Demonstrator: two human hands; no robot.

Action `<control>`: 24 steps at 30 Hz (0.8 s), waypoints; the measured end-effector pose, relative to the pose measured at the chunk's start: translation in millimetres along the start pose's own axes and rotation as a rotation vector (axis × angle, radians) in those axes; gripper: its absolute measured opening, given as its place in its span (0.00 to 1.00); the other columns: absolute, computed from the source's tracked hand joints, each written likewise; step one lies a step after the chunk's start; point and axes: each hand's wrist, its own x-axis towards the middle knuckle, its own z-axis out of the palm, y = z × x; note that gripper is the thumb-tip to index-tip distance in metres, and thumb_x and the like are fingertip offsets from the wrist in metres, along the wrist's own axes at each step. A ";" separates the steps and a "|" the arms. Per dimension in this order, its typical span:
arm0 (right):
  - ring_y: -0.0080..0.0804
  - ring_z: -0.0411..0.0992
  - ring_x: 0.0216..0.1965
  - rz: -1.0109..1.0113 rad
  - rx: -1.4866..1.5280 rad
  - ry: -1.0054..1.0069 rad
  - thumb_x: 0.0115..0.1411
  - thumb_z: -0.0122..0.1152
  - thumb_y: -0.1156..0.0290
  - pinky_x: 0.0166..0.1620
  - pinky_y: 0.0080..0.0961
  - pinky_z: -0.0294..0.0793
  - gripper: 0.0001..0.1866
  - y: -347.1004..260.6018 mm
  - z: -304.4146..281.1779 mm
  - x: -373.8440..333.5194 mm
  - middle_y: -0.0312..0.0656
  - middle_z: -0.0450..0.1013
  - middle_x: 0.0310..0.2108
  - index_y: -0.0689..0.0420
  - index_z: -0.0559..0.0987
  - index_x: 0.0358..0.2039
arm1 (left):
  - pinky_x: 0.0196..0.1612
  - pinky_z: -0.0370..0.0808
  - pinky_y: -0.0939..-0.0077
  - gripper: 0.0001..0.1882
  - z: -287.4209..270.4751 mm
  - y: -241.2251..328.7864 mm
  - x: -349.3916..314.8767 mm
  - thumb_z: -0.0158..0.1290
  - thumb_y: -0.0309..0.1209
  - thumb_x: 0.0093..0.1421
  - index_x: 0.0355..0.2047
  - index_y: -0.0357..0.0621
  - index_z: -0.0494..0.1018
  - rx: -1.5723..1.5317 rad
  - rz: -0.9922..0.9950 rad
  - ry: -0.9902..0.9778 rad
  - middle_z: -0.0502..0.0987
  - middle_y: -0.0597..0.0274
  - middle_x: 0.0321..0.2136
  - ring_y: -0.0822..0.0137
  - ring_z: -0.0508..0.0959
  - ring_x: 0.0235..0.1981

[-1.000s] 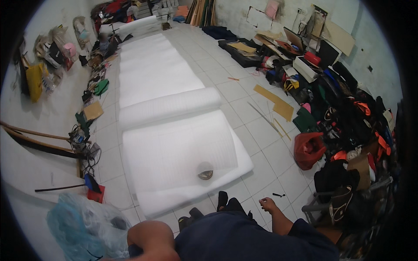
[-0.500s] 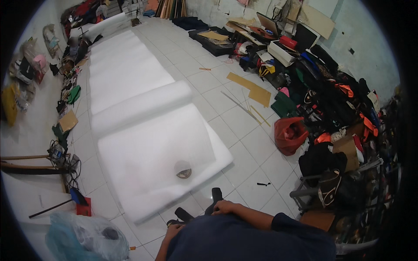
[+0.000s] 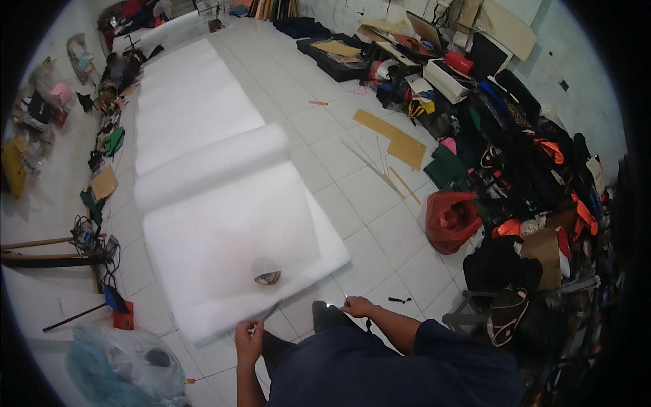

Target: The person cuts a large white foam sheet with scissors, then lifts and stacks the cut pieces. They also pick up a black strap and a small can, moving them around the workspace.

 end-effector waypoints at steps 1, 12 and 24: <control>0.46 0.75 0.44 0.057 0.021 0.047 0.58 0.59 0.48 0.48 0.39 0.73 0.24 31.4 -3.3 1.9 0.50 0.77 0.40 0.59 0.78 0.39 | 0.40 0.72 0.64 0.11 6.2 12.5 7.8 0.58 0.34 0.56 0.34 0.40 0.77 0.022 0.102 0.064 0.76 0.53 0.32 0.55 0.76 0.37; 0.47 0.75 0.45 0.329 0.203 0.224 0.56 0.60 0.47 0.49 0.38 0.73 0.26 151.9 0.2 -32.8 0.52 0.77 0.40 0.59 0.80 0.39 | 0.41 0.74 0.70 0.17 28.3 10.7 -9.3 0.58 0.38 0.58 0.40 0.36 0.78 0.025 -0.143 -0.229 0.80 0.53 0.33 0.63 0.78 0.33; 0.41 0.76 0.42 -0.476 0.118 -0.475 0.60 0.56 0.43 0.47 0.37 0.73 0.30 17.6 40.5 -15.6 0.52 0.77 0.40 0.60 0.77 0.46 | 0.45 0.74 0.60 0.20 47.2 -105.6 -110.3 0.57 0.43 0.55 0.44 0.43 0.77 0.490 -0.139 -0.491 0.80 0.50 0.34 0.49 0.79 0.39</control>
